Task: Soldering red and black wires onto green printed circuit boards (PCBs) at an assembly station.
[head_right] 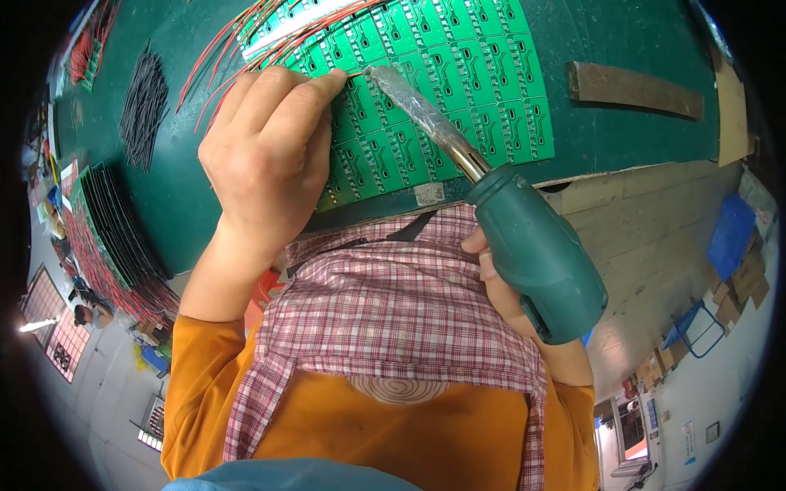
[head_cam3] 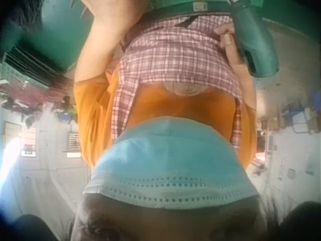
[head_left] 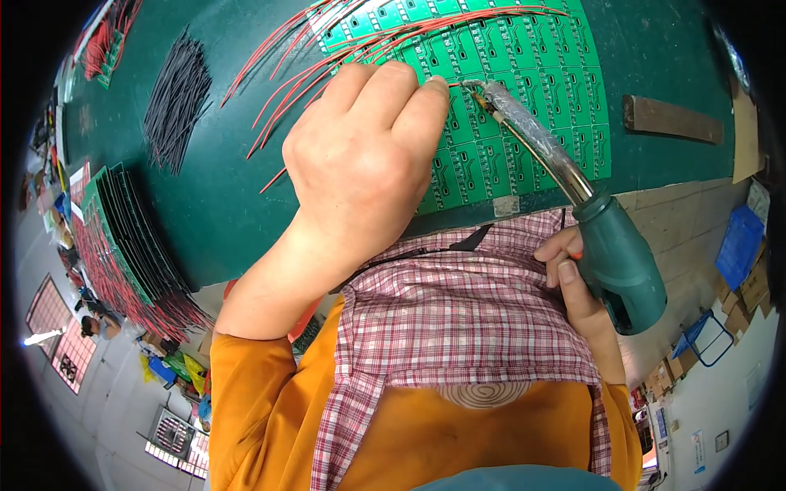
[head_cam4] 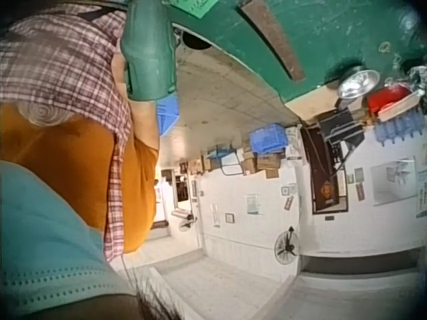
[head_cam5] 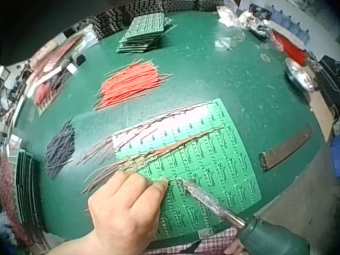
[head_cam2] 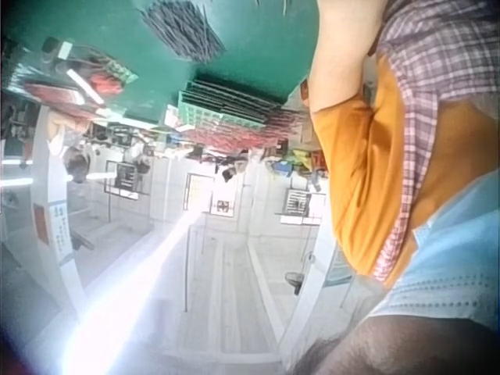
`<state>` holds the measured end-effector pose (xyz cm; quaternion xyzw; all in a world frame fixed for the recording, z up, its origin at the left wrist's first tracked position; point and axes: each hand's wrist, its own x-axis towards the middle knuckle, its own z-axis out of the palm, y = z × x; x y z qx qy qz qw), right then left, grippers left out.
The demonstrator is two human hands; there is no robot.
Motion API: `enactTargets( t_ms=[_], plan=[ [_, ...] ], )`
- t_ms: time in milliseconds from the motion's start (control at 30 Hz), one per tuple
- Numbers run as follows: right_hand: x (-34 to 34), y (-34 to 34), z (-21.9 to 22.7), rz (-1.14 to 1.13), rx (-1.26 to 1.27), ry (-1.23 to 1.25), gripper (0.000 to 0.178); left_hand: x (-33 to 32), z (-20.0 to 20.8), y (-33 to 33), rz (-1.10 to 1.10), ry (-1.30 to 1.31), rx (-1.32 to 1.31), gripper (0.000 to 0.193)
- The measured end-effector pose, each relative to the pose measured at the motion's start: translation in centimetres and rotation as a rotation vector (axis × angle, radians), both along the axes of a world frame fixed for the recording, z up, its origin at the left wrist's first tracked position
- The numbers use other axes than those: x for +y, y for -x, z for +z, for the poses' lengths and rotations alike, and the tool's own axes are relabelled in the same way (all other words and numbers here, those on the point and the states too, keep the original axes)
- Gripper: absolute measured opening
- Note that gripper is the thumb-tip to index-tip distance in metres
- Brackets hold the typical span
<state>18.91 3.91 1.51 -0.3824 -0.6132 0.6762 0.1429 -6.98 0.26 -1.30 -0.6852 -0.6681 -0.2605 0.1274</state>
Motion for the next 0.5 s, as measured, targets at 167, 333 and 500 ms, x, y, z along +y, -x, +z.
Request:
enactTargets(
  t_ms=[167,333,500],
  plan=[
    [-0.1,-0.5,-0.3,0.101,-0.097,-0.12,0.026,0.0,0.1,-0.1,-0.002,0.009,0.008,0.017],
    [-0.3,-0.2,0.4,-0.106,-0.067,0.018,0.023,0.2,0.8,-0.5,0.022,0.137,-0.08,0.022],
    [-0.6,0.1,0.7,-0.043,-0.016,-0.078,0.022,-0.2,1.0,0.0,0.018,0.04,0.0,0.014]
  ],
)
